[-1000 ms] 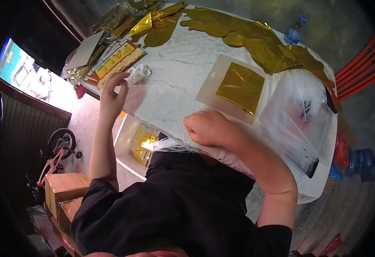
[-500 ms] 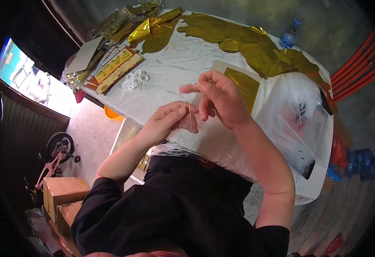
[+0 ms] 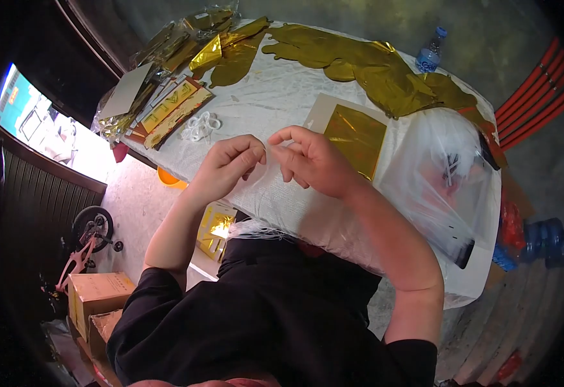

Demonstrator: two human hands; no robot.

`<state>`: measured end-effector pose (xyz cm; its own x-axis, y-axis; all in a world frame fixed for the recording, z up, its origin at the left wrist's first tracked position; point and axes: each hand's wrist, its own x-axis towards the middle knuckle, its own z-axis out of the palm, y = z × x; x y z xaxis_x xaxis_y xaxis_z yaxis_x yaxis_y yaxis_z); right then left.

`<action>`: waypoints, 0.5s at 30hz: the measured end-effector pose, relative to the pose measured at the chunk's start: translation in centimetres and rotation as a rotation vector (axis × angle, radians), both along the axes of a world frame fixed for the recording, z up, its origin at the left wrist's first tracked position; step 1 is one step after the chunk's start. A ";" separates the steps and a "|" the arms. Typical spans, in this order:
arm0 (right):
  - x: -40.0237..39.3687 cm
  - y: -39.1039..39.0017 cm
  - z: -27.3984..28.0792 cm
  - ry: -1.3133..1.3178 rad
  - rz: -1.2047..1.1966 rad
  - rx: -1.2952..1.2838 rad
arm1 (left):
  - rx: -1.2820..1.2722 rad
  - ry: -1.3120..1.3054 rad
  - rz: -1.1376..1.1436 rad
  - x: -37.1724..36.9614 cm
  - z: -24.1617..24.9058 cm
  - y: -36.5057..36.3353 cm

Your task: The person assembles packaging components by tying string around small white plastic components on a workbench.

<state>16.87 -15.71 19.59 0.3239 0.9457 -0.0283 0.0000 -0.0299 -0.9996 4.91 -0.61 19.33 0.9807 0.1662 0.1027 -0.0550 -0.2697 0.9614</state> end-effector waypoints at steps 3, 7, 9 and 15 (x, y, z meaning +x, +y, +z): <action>0.0 0.3 -1.3 0.056 -0.027 0.066 | 0.029 -0.020 -0.018 0.1 0.1 -0.3; -0.1 0.2 -1.1 -0.040 0.085 -0.026 | -0.019 -0.008 0.007 0.3 -0.5 0.8; 0.0 0.0 -0.9 0.001 0.093 -0.063 | -0.089 -0.033 0.076 0.7 -0.8 1.4; 0.1 0.1 -0.9 0.086 0.071 0.301 | -0.129 -0.008 0.164 0.8 -2.2 0.1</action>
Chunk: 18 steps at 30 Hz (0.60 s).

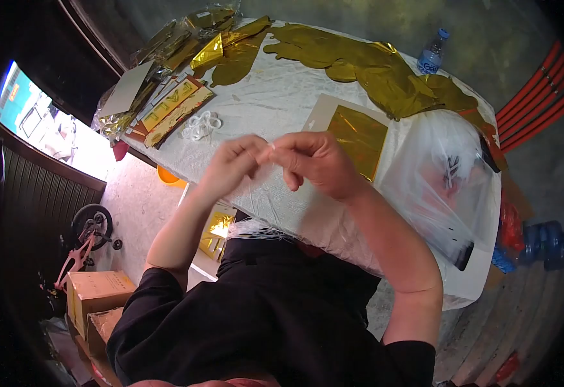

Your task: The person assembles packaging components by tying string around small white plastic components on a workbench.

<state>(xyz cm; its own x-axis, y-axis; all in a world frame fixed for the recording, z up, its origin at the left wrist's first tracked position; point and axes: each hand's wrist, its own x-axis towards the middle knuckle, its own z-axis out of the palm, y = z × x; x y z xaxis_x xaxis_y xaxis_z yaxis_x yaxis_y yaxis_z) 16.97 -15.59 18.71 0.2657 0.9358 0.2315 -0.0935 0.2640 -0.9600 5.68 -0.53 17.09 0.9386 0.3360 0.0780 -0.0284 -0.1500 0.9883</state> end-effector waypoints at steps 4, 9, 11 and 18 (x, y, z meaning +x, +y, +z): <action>0.3 -0.2 0.4 -0.156 -0.257 -0.098 | -0.014 0.047 -0.321 -1.1 1.1 -2.6; 0.8 -0.7 1.2 -0.169 -0.106 -0.252 | -0.223 -0.178 -0.218 -0.3 2.0 -0.4; 0.5 -1.2 2.2 -0.083 0.231 -0.203 | -0.243 -0.174 -0.180 -0.1 1.7 -0.6; 0.6 -1.0 2.4 -0.244 -0.320 -0.094 | -0.224 -0.107 -0.356 -1.3 2.7 -2.5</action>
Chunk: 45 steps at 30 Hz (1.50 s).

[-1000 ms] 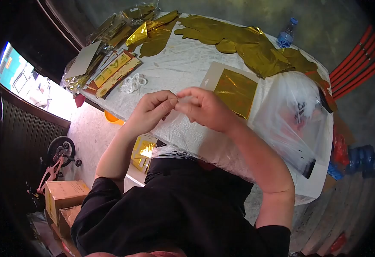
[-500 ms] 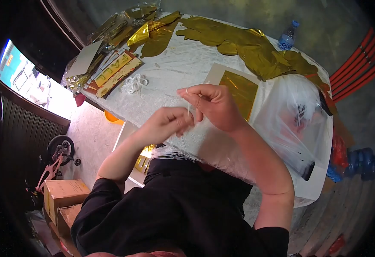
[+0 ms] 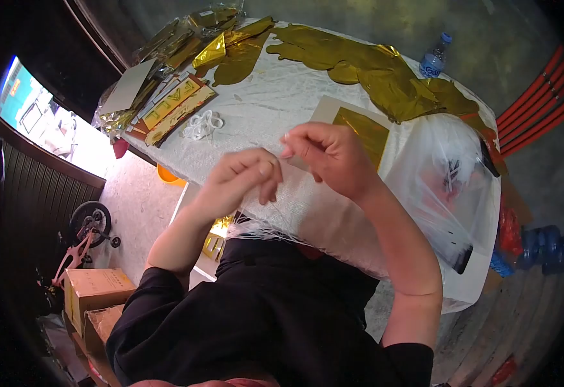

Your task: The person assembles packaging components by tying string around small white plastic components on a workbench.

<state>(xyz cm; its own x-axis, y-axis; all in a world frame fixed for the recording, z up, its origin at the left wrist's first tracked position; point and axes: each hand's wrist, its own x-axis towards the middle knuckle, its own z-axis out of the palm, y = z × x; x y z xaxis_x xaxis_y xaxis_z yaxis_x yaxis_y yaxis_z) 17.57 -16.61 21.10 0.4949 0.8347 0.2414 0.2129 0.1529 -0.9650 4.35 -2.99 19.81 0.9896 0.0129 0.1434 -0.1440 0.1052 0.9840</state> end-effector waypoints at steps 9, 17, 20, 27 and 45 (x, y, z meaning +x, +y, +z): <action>-0.3 -0.9 1.4 0.341 0.170 0.099 | -0.040 0.016 -0.088 0.6 -1.3 -0.6; 0.2 -1.4 1.5 0.108 0.620 -0.166 | -0.009 -0.086 0.078 0.7 -0.3 1.2; -0.9 -0.7 1.8 0.194 0.085 0.165 | 0.015 -0.010 -0.012 0.4 -0.3 -0.4; -0.9 -1.5 2.3 0.128 0.487 -0.144 | -0.209 -0.252 0.099 1.2 -0.2 1.3; 0.0 -0.9 1.6 0.077 0.550 -0.275 | 0.025 -0.111 0.172 1.3 -0.7 1.9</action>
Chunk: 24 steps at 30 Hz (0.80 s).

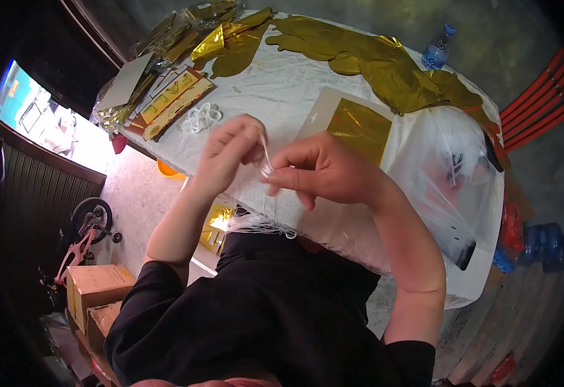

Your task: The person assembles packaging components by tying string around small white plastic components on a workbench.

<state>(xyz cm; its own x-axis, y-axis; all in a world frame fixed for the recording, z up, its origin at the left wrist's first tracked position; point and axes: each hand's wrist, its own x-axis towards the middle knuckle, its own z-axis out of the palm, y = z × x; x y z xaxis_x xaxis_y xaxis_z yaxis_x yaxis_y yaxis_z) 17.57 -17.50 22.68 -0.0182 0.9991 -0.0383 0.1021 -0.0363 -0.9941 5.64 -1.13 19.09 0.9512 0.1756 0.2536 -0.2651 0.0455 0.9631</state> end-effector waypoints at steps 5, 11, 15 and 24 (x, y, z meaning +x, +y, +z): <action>-0.2 0.7 -0.5 -0.170 -0.446 0.262 | 0.152 0.103 -0.104 -0.5 0.1 -0.7; -0.4 0.1 0.1 0.147 -0.077 0.159 | 0.019 0.007 -0.009 0.2 -0.2 -0.1; -0.5 0.9 -0.5 0.009 -0.424 0.358 | 0.027 0.038 -0.038 -0.2 0.8 -1.1; -0.7 1.2 -0.9 0.098 -0.490 0.346 | 0.142 0.073 -0.029 -0.1 0.2 -0.9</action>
